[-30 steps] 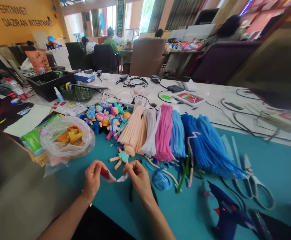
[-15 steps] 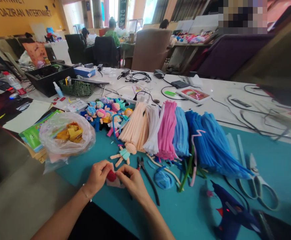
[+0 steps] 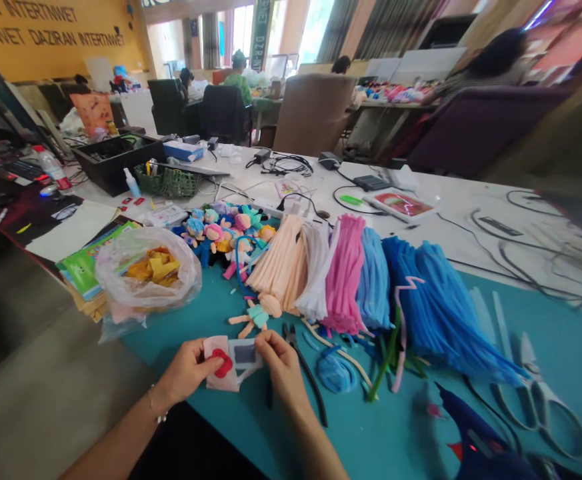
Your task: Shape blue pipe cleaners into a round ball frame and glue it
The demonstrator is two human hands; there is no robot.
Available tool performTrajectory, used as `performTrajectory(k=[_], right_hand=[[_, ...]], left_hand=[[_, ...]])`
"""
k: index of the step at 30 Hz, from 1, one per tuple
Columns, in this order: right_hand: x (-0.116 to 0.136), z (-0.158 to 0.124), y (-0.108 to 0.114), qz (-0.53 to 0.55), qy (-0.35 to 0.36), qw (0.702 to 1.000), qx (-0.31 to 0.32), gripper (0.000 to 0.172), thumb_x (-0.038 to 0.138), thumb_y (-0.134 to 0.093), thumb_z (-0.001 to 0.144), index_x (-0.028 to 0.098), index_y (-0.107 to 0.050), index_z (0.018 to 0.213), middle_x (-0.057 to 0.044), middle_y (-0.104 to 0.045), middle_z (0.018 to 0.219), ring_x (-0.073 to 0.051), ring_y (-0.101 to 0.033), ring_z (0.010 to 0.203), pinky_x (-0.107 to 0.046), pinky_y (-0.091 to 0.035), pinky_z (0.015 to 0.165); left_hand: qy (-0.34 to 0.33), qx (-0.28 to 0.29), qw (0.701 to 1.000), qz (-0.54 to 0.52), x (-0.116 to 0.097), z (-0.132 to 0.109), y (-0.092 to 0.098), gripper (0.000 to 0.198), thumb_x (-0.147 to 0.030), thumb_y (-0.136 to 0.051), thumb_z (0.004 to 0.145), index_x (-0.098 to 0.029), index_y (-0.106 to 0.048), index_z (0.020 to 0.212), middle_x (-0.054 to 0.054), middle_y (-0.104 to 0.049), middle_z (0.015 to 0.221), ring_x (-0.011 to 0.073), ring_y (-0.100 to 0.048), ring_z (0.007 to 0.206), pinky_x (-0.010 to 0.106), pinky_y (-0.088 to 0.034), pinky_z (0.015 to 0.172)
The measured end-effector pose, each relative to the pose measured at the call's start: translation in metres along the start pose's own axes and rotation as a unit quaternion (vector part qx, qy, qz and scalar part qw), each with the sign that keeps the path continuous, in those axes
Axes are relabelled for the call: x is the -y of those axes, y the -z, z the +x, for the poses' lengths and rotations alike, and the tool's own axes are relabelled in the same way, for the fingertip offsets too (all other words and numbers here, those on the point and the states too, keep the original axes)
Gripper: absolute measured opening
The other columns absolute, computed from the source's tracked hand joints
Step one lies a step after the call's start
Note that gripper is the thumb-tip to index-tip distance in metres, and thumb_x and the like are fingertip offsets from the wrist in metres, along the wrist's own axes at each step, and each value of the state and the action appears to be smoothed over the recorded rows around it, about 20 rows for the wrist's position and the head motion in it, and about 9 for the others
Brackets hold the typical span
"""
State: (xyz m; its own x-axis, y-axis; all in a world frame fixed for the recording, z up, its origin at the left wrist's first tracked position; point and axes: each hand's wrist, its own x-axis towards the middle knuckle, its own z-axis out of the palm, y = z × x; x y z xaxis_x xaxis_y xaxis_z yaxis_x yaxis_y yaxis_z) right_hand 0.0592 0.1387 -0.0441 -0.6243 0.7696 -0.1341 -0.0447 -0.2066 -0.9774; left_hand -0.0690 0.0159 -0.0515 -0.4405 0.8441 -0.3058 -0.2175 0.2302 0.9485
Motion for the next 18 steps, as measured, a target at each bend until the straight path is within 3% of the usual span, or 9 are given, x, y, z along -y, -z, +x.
performTrajectory(k=[3,6,7,9,11,13,15,18], right_hand=[[0.000,0.005,0.009,0.042,0.041,0.997,-0.047,0.036,0.051,-0.066,0.069,0.019,-0.054,0.061,-0.002,-0.054,0.067,-0.015,-0.046,0.060,-0.026,-0.038,0.055],[0.003,0.009,0.019,0.084,0.067,0.993,-0.048,0.036,0.052,-0.067,0.069,0.020,-0.052,0.061,-0.006,-0.057,0.079,-0.019,-0.051,0.066,-0.029,-0.041,0.059],[0.004,0.009,0.021,0.090,0.074,0.992,-0.041,0.037,0.052,-0.066,0.069,0.020,-0.052,0.061,-0.006,-0.057,0.080,-0.020,-0.052,0.067,-0.030,-0.042,0.059],[0.007,0.009,0.021,0.075,0.090,0.993,-0.014,0.037,0.053,-0.065,0.071,0.021,-0.051,0.061,-0.007,-0.057,0.081,-0.022,-0.054,0.070,-0.032,-0.043,0.061],[0.012,0.006,0.015,0.025,0.113,0.993,0.033,0.037,0.055,-0.062,0.074,0.021,-0.052,0.062,-0.008,-0.060,0.082,-0.025,-0.057,0.077,-0.035,-0.045,0.066],[0.022,0.003,0.005,-0.051,0.143,0.984,0.097,0.036,0.054,-0.058,0.078,0.021,-0.054,0.064,-0.010,-0.064,0.088,-0.029,-0.058,0.088,-0.039,-0.045,0.077],[0.036,0.001,-0.009,-0.140,0.180,0.960,0.165,0.032,0.048,-0.055,0.084,0.021,-0.056,0.066,-0.012,-0.066,0.098,-0.029,-0.058,0.098,-0.041,-0.042,0.085],[0.059,0.002,-0.033,-0.266,0.242,0.896,0.262,0.022,0.031,-0.049,0.089,0.021,-0.057,0.072,-0.012,-0.061,0.120,-0.027,-0.059,0.103,-0.037,-0.043,0.085]], left_hand=[[-0.006,-0.005,1.000,0.030,-0.011,-0.009,0.014,0.020,-0.032,-0.072,0.065,-0.013,-0.071,0.074,0.004,-0.071,0.067,0.0163,-0.062,0.059,0.027,-0.049,0.058],[-0.030,-0.014,0.998,0.053,-0.034,-0.023,0.040,0.018,-0.032,-0.072,0.065,-0.015,-0.071,0.072,0.004,-0.072,0.066,0.0169,-0.063,0.058,0.028,-0.050,0.057],[-0.046,-0.042,0.996,0.066,-0.045,-0.027,0.052,0.019,-0.034,-0.072,0.063,-0.016,-0.071,0.070,0.005,-0.072,0.065,0.0180,-0.064,0.058,0.028,-0.051,0.055],[-0.118,-0.152,0.975,0.109,-0.071,-0.034,0.077,0.025,-0.040,-0.071,0.063,-0.016,-0.071,0.071,0.006,-0.072,0.064,0.0206,-0.065,0.058,0.030,-0.051,0.054],[-0.212,-0.310,0.909,0.182,-0.098,-0.034,0.103,0.030,-0.045,-0.066,0.068,-0.018,-0.071,0.079,0.005,-0.072,0.068,0.0205,-0.065,0.060,0.030,-0.051,0.056],[-0.281,-0.422,0.806,0.305,-0.121,-0.026,0.125,0.027,-0.043,-0.059,0.075,-0.019,-0.069,0.082,0.004,-0.072,0.072,0.0194,-0.063,0.064,0.029,-0.050,0.061],[-0.300,-0.427,0.736,0.431,-0.135,-0.012,0.139,0.022,-0.037,-0.055,0.079,-0.020,-0.068,0.082,0.005,-0.072,0.081,0.0205,-0.064,0.073,0.029,-0.049,0.068],[-0.220,-0.321,0.707,0.590,-0.143,0.014,0.147,0.024,-0.027,-0.046,0.085,-0.019,-0.068,0.089,0.009,-0.072,0.092,0.0235,-0.065,0.085,0.031,-0.048,0.073]])
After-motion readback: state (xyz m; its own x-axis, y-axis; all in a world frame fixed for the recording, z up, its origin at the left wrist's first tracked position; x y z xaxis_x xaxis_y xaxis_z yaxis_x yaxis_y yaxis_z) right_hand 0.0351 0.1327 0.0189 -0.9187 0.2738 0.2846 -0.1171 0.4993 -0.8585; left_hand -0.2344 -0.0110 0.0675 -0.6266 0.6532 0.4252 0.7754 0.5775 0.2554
